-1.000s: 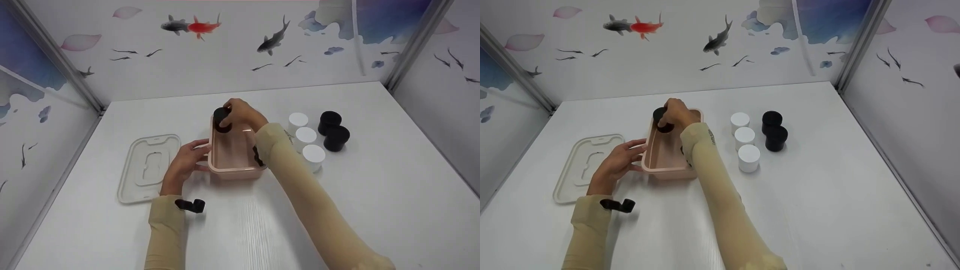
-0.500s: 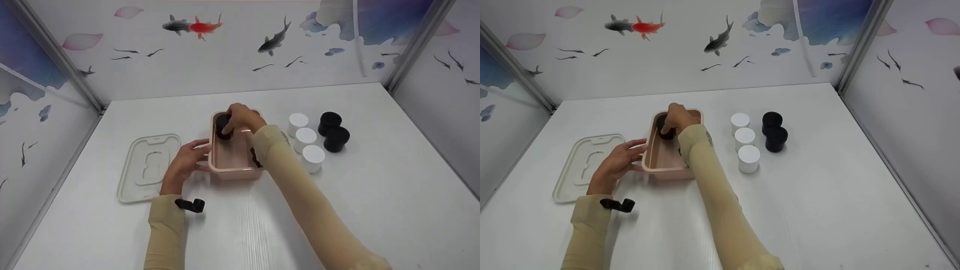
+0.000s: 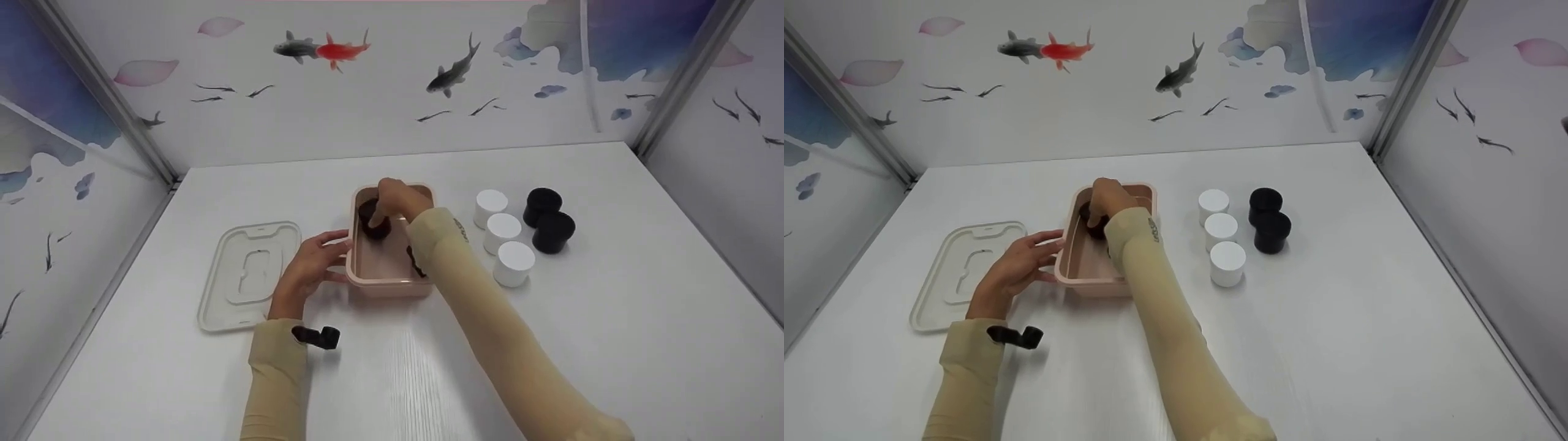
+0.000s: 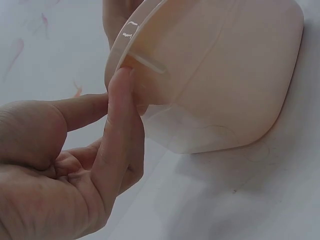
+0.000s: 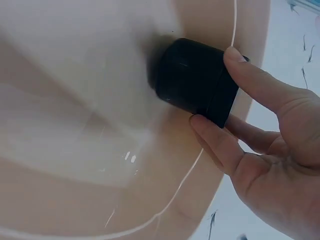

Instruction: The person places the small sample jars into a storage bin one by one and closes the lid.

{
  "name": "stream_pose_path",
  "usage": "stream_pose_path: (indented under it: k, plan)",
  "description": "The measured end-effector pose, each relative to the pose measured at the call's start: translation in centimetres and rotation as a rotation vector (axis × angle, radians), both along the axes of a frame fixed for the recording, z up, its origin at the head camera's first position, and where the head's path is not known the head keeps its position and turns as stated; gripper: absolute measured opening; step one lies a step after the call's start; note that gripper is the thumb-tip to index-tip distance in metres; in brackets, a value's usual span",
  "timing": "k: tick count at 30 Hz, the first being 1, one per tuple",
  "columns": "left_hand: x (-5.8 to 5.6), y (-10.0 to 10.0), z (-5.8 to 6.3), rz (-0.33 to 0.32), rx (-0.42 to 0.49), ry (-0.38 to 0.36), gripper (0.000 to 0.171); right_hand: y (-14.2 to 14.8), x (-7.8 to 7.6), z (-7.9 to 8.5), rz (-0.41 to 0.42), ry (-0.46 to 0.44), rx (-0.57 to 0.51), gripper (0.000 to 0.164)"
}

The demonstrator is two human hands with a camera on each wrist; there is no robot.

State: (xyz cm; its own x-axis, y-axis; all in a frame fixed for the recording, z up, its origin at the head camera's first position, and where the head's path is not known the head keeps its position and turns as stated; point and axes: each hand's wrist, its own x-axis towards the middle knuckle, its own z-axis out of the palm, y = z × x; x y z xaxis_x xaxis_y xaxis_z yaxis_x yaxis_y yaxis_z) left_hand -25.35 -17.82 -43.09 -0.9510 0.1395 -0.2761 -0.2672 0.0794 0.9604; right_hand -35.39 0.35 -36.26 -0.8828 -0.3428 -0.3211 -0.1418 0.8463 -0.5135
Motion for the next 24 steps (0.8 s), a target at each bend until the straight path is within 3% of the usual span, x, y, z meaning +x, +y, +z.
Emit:
stream_pose_path:
  k: [14, 19, 24]
  plan:
    - [0.0, 0.3, 0.2, 0.015, -0.046, -0.006, 0.049, 0.6, 0.0, -0.1, -0.023, -0.099, 0.100, 0.060]
    - [0.1, 0.2, 0.2, 0.017, -0.041, -0.013, 0.049, 1.5, 0.5, 1.5, 0.009, -0.076, 0.117, 0.068]
    - [0.0, 0.1, 0.2, 0.008, -0.043, -0.003, 0.047, 2.4, 1.1, 3.5, 0.070, 0.004, 0.072, 0.069]
